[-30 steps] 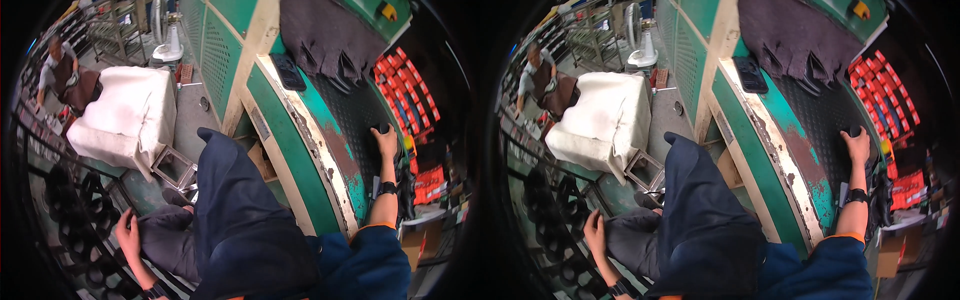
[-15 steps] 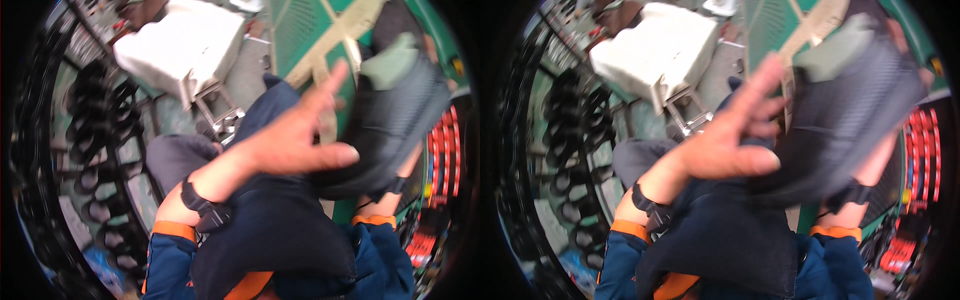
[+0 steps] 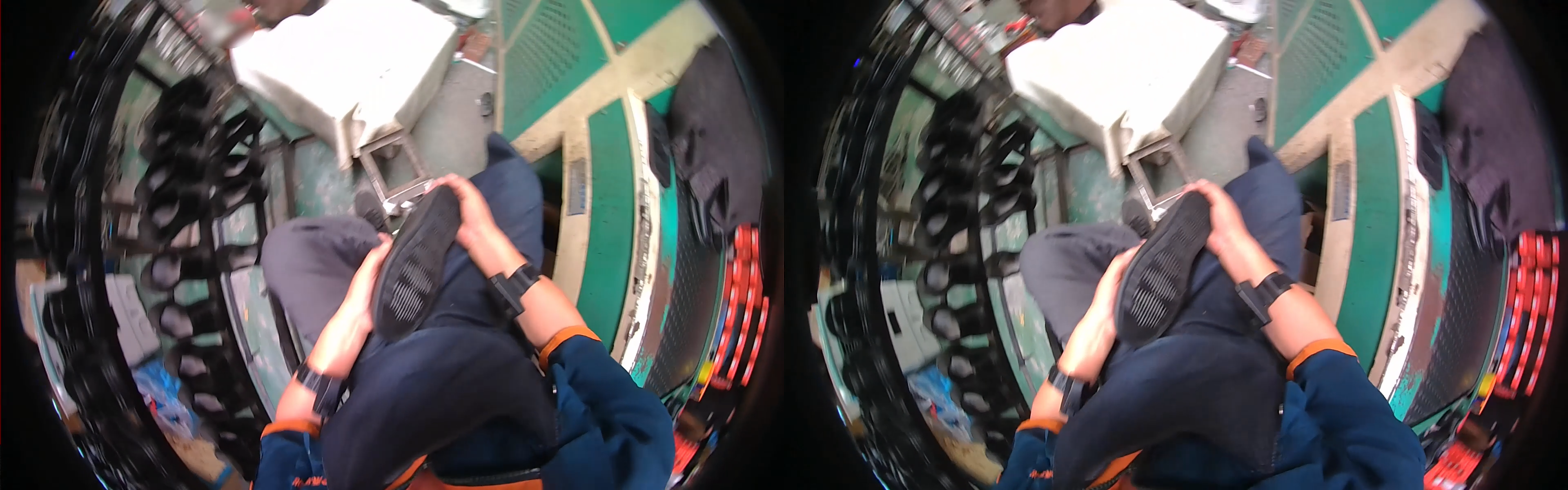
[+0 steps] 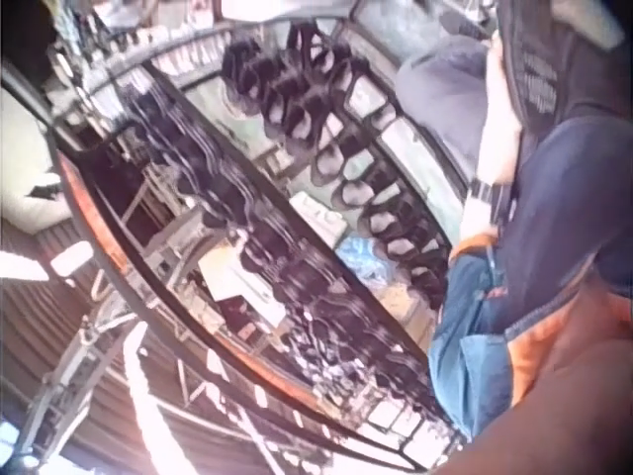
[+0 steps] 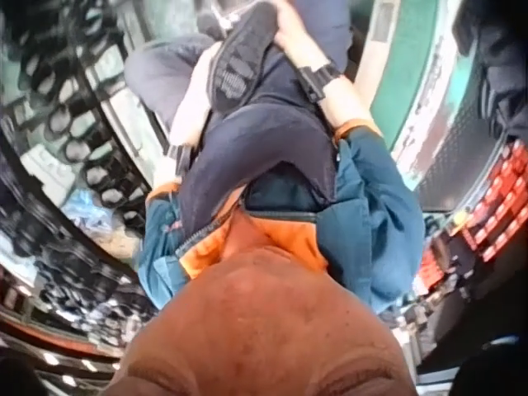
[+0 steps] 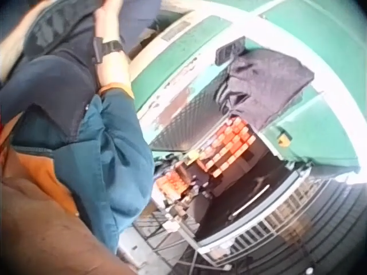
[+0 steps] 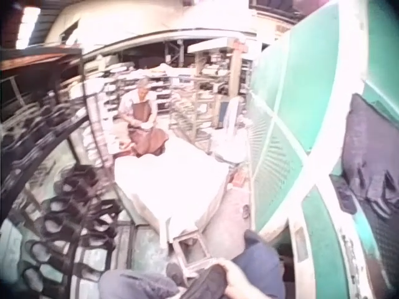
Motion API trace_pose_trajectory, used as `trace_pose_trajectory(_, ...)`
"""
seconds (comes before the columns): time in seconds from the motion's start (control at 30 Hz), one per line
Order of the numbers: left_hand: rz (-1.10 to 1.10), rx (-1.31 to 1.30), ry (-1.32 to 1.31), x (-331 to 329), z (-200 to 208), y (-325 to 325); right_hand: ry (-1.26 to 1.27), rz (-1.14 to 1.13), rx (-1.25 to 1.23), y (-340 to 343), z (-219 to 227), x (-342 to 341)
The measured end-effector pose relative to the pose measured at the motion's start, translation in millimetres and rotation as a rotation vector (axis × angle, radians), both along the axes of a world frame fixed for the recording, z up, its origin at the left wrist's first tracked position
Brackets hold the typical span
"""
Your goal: Inspecting manufactured shoes and placing them on a rack in a factory setting.
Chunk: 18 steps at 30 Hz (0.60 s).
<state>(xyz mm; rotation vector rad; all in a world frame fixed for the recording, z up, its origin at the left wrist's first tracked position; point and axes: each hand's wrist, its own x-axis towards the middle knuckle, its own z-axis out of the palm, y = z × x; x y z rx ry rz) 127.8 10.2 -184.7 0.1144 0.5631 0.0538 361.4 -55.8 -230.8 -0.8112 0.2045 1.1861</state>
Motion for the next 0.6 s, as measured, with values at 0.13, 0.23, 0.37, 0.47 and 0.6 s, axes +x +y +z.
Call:
trace_pose_trajectory(0.13,-0.07,0.224,0.084,0.5,21.4,-5.3,-0.022,0.099,-0.03,-2.4,9.7,-2.6)
trace_pose_trajectory(0.23,-0.12,0.673,0.334,32.3,17.8,17.9,-0.381,0.171,-0.157,8.0,24.0,2.0)
trace_pose_trajectory(0.37,-0.188,0.705,0.273,80.9,-12.4,54.6,-0.725,0.349,-0.165,27.9,32.8,1.5)
trace_pose_trajectory(0.47,-0.193,0.596,0.309,89.3,-31.9,57.3,-0.56,0.329,-0.133,30.7,27.9,3.0)
trace_pose_trajectory(0.6,-0.289,1.206,0.297,85.0,-40.6,56.0,-0.629,0.261,-0.14,16.2,17.3,10.3)
